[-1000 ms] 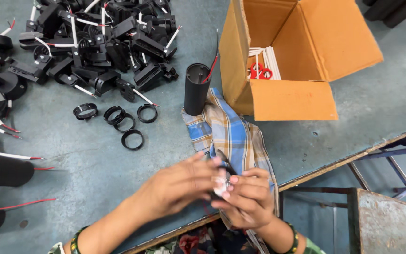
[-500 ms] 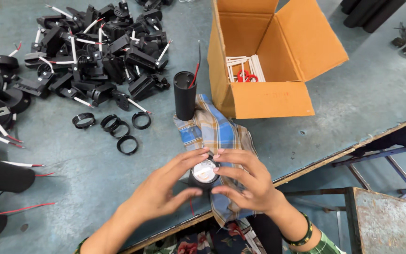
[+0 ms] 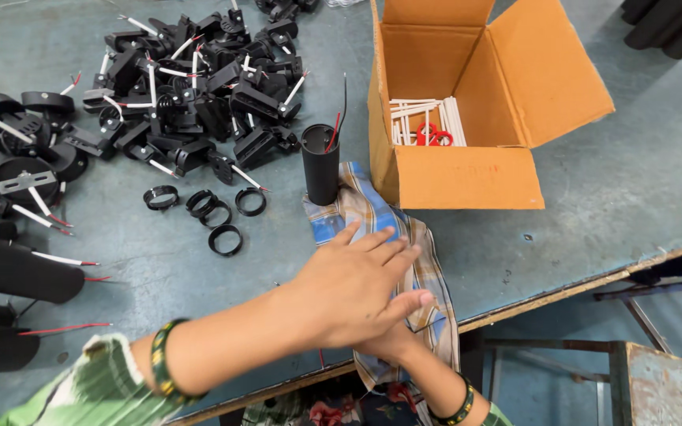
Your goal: The person assembles a cylindrical LED light by inserting a lens into the housing, wiping the lens with a cloth, and securing a ring around the front. The person repeats this process for multiple units on a workbench.
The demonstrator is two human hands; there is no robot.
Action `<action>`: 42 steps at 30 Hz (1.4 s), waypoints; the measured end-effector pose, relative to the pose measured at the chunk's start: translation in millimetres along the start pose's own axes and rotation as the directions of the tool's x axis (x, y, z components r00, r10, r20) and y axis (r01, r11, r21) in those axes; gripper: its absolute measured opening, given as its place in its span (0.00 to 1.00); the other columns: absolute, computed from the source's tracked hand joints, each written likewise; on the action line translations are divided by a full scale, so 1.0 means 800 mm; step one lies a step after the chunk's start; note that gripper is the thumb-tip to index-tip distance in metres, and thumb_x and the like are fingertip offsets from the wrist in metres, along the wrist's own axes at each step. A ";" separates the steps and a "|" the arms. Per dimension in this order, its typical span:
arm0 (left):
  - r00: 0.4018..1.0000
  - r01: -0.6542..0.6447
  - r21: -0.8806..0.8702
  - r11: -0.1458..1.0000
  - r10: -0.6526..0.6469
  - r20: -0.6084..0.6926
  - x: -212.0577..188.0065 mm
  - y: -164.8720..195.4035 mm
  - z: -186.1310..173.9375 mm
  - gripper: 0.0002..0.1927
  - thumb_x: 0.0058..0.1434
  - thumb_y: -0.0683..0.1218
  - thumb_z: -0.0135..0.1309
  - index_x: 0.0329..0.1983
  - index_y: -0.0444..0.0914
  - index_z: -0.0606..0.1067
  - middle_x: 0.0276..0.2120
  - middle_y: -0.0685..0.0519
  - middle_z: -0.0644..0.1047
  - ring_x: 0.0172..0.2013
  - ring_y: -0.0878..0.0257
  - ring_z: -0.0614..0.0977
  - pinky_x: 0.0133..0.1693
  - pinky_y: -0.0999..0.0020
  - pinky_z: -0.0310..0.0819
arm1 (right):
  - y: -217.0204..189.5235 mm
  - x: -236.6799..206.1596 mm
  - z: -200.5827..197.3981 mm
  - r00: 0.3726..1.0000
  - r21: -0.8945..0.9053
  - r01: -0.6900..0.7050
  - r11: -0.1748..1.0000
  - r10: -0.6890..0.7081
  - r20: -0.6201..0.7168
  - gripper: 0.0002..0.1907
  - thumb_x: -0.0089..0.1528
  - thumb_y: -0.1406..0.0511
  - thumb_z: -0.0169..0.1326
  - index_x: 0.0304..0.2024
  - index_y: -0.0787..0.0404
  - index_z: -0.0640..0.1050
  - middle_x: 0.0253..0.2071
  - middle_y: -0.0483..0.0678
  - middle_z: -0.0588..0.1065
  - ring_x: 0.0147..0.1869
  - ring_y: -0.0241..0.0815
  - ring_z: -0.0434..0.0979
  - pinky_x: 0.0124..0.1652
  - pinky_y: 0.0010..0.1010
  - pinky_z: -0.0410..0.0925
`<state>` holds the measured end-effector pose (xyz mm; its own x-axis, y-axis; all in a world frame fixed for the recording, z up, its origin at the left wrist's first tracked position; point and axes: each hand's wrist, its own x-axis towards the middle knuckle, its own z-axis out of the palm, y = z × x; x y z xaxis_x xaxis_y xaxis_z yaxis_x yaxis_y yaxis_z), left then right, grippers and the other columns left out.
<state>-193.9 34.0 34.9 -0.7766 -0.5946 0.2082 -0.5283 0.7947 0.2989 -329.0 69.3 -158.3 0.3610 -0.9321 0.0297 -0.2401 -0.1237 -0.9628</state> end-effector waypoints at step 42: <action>0.868 0.132 -0.668 0.732 -0.410 -0.279 -0.111 -0.088 0.009 0.32 0.54 0.54 0.66 0.60 0.36 0.74 0.56 0.48 0.77 0.57 0.55 0.80 0.59 0.60 0.72 | -0.018 0.051 0.046 0.864 -0.172 0.344 0.923 -0.382 -0.327 0.49 0.52 0.58 0.71 0.68 0.67 0.60 0.57 0.56 0.72 0.59 0.49 0.77 0.60 0.39 0.69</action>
<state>-90.3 31.7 -11.7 -0.3618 -0.8765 0.3176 -0.2595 0.4219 0.8687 -277.9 45.5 -153.1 0.1094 -0.8695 0.4816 -0.2528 -0.4929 -0.8325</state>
